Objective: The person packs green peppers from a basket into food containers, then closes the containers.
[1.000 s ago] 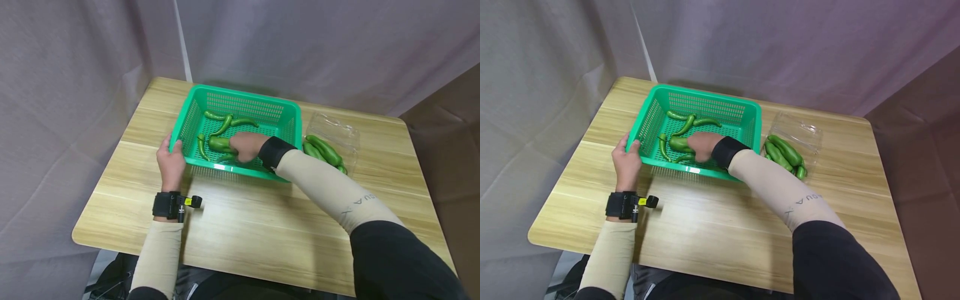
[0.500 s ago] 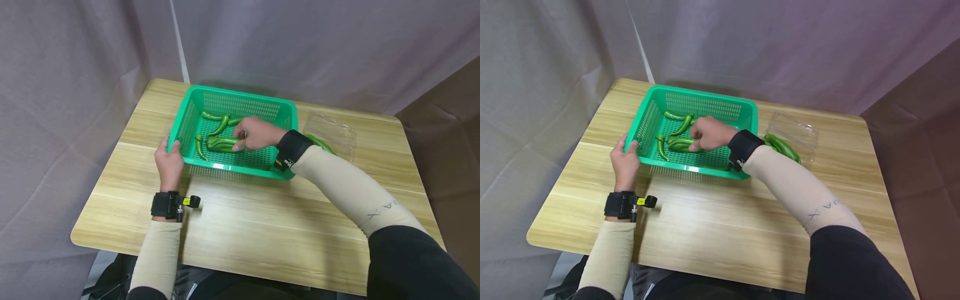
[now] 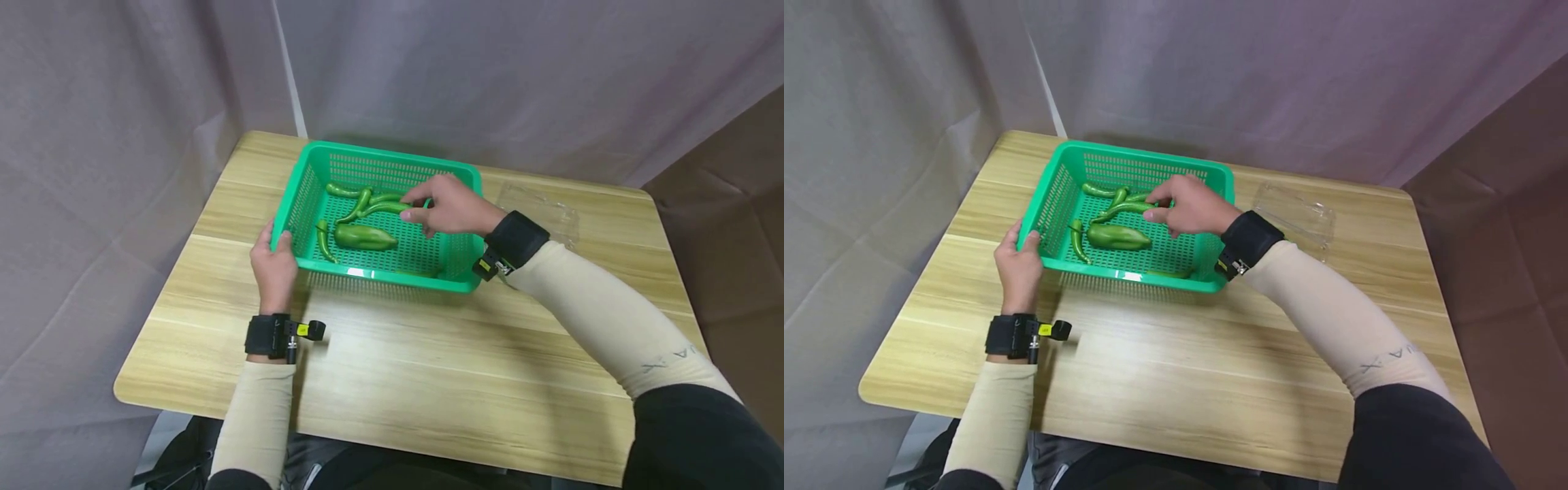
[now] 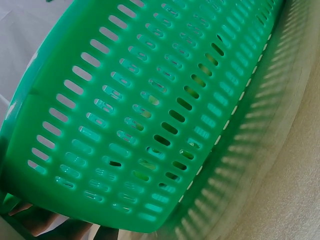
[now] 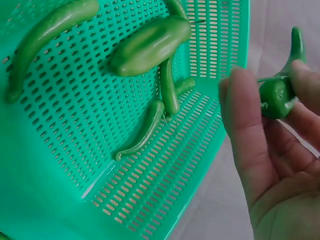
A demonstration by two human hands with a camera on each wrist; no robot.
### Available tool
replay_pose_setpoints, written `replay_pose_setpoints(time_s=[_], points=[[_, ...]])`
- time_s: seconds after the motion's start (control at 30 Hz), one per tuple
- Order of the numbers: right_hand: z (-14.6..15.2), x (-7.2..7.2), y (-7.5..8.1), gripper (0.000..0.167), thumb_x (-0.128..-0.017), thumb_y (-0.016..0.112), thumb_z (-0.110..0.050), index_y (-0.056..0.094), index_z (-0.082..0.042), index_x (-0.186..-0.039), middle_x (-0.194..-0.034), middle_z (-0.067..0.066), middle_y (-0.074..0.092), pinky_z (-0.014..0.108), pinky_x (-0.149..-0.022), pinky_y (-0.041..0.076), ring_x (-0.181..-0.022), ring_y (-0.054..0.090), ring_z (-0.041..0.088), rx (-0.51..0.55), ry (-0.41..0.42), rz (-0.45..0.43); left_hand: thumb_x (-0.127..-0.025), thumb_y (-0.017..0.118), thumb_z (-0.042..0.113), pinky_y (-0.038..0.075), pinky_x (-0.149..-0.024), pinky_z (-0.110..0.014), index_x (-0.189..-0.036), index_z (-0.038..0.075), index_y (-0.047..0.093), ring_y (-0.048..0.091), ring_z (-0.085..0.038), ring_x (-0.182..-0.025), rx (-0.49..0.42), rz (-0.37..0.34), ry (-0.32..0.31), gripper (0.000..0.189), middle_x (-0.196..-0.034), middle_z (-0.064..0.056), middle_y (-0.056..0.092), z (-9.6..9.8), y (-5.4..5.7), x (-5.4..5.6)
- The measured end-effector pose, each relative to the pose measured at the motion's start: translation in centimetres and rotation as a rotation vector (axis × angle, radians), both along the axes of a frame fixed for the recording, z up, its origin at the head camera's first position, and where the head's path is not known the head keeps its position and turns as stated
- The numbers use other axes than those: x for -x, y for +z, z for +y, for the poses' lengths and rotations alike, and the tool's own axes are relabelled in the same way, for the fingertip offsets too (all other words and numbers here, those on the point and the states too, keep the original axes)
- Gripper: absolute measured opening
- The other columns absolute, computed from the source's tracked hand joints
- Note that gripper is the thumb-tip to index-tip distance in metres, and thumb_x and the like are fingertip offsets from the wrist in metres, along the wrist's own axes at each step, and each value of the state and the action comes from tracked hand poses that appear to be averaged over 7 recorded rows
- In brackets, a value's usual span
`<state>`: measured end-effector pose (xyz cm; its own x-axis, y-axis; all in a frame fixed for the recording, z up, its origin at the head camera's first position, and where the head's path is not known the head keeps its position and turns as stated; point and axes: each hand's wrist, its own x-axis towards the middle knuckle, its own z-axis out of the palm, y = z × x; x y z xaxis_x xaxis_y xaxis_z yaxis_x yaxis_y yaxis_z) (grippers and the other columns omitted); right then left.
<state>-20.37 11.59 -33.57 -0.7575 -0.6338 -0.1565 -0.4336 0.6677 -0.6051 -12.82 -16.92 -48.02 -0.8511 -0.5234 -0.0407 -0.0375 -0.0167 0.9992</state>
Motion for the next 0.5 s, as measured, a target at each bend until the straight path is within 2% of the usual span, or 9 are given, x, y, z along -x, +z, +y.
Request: replay_pose_setpoints(time_s=[0.1, 0.13, 0.23, 0.33, 0.5], points=[[0.4, -0.2, 0.1, 0.039, -0.104, 0.063, -0.013, 0.064, -0.001, -0.140, -0.129, 0.020, 0.072, 0.048, -0.099, 0.060, -0.070, 0.074, 0.021, -0.014, 0.003, 0.007, -0.107, 0.053, 0.010, 0.054, -0.114, -0.038, -0.151, 0.006, 0.052, 0.060, -0.029, -0.135, -0.007, -0.014, -0.003, 0.045, -0.153, -0.016, 0.057, 0.0, 0.1, -0.1], [0.6, -0.2, 0.2, 0.039, -0.104, 0.061, -0.012, 0.063, -0.001, -0.141, -0.125, 0.020, 0.074, 0.048, -0.100, 0.059, -0.071, 0.074, 0.020, -0.020, 0.007, 0.011, -0.107, 0.053, 0.011, 0.054, -0.114, -0.038, -0.152, 0.006, 0.052, 0.060, -0.028, -0.135, -0.009, -0.018, -0.004, 0.045, -0.153, -0.016, 0.057, 0.0, 0.1, -0.1], [1.1, -0.5, 0.4, 0.036, -0.104, 0.060, -0.009, 0.065, -0.001, -0.138, -0.112, 0.019, 0.076, 0.045, -0.094, 0.062, -0.077, 0.075, 0.024, -0.007, 0.007, 0.014, -0.107, 0.053, 0.010, 0.053, -0.114, -0.037, -0.152, 0.006, 0.052, 0.060, -0.027, -0.135, -0.011, -0.016, -0.005, 0.045, -0.153, -0.016, 0.057, 0.0, 0.0, -0.2], [1.6, -0.6, 0.8, 0.034, -0.102, 0.063, -0.007, 0.066, -0.001, -0.136, -0.103, 0.020, 0.076, 0.041, -0.084, 0.064, -0.083, 0.076, 0.029, 0.041, -0.038, -0.007, -0.107, 0.053, 0.010, 0.052, -0.116, -0.037, -0.152, 0.005, 0.052, 0.059, -0.027, -0.136, -0.008, -0.006, -0.003, 0.045, -0.153, -0.016, 0.057, 0.1, -0.1, -0.2], [2.4, -0.8, 1.3, 0.040, -0.097, 0.071, -0.006, 0.065, 0.000, -0.137, -0.119, 0.021, 0.074, 0.037, -0.080, 0.065, -0.085, 0.077, 0.028, 0.099, -0.104, -0.013, -0.107, 0.053, 0.010, 0.051, -0.117, -0.037, -0.153, 0.005, 0.051, 0.058, -0.027, -0.138, -0.011, 0.003, -0.002, 0.046, -0.154, -0.016, 0.056, 0.2, -0.1, -0.1]])
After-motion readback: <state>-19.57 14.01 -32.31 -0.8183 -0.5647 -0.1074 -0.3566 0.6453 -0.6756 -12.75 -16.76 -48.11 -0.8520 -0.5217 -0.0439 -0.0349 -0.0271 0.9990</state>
